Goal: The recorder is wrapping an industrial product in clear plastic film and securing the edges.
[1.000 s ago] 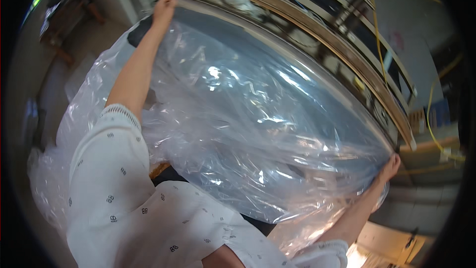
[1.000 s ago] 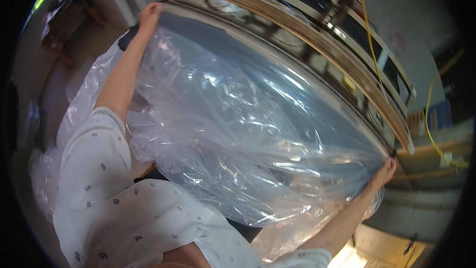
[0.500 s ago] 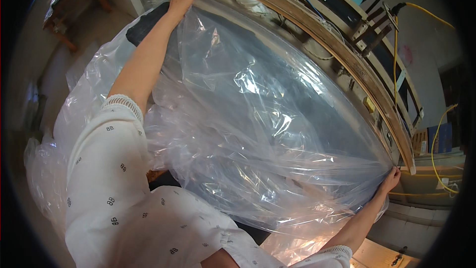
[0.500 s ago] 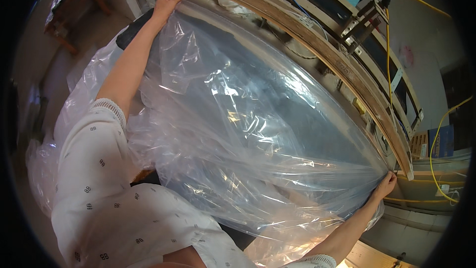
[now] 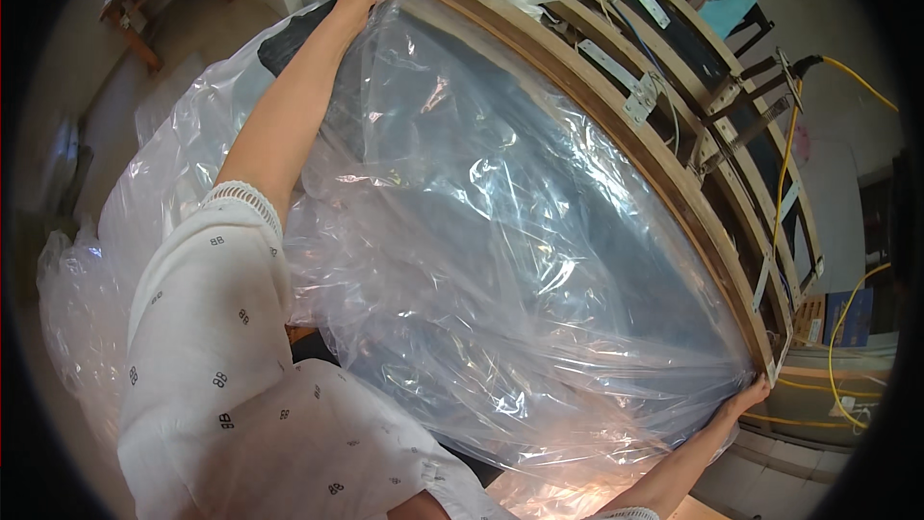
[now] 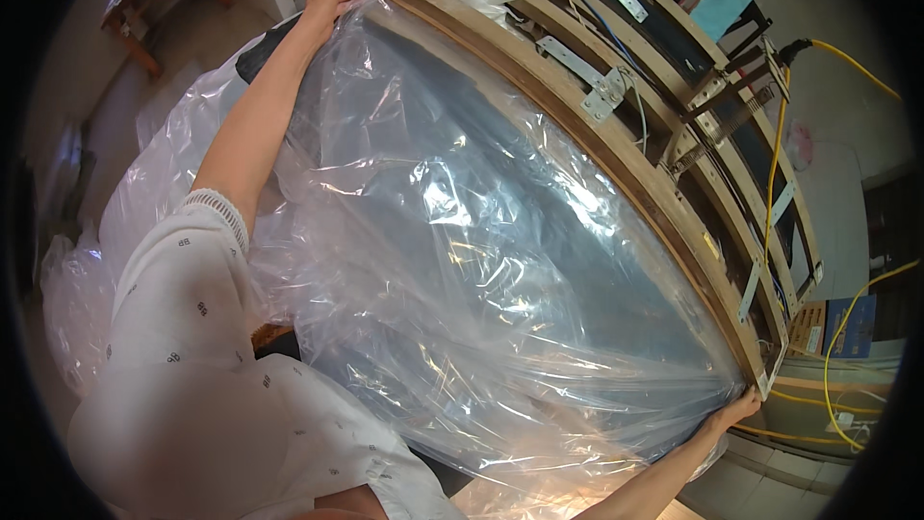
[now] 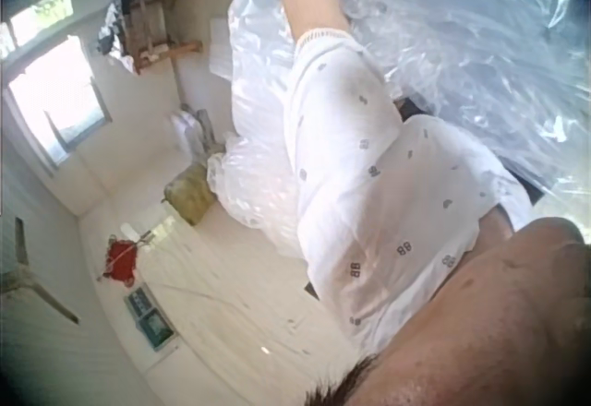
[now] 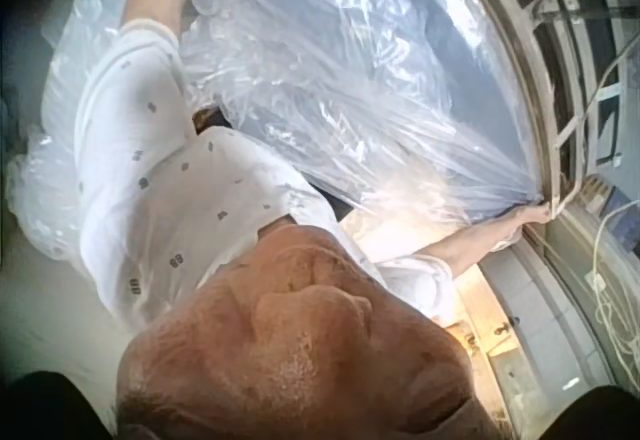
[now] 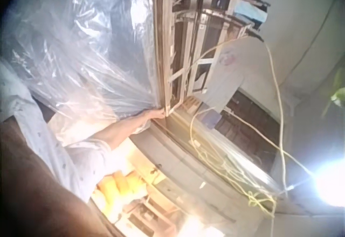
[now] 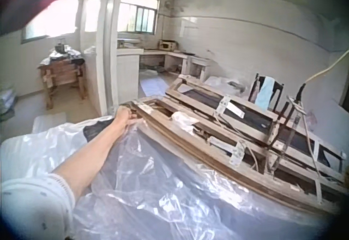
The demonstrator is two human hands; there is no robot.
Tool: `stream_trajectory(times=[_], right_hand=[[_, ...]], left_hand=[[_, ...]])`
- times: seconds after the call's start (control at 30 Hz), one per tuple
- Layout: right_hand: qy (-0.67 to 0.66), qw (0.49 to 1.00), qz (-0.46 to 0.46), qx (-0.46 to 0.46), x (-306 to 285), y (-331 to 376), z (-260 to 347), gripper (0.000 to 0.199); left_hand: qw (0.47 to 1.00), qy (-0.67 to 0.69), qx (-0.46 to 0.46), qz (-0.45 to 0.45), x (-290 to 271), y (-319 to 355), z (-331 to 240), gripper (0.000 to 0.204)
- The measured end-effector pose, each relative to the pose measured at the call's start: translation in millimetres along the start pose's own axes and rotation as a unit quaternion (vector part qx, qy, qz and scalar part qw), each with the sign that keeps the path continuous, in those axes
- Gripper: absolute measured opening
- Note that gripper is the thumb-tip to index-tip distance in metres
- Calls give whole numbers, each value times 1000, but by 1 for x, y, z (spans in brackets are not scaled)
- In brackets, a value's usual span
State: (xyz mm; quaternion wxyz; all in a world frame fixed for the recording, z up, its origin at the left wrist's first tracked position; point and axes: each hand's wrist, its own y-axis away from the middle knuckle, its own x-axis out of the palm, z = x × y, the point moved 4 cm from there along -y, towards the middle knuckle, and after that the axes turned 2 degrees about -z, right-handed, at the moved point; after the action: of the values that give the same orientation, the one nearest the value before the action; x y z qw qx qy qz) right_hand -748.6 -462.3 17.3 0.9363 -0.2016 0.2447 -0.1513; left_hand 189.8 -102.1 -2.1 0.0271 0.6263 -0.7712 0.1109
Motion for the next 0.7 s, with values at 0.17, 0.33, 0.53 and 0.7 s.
stream_trajectory(times=[0.17,0.33,0.53,0.7], right_hand=[[-53,998,17,4,11,11,23,35],[142,989,26,21,14,23,31,43],[39,983,174,47,-22,73,65,34],[43,975,198,96,-84,101,47,39]], left_hand=[[965,-207,139,-84,-16,10,-18,31],[811,-573,112,31,14,39,-30,54],[975,-77,159,136,-19,65,-94,26],[971,-39,77,224,-46,116,-118,25]])
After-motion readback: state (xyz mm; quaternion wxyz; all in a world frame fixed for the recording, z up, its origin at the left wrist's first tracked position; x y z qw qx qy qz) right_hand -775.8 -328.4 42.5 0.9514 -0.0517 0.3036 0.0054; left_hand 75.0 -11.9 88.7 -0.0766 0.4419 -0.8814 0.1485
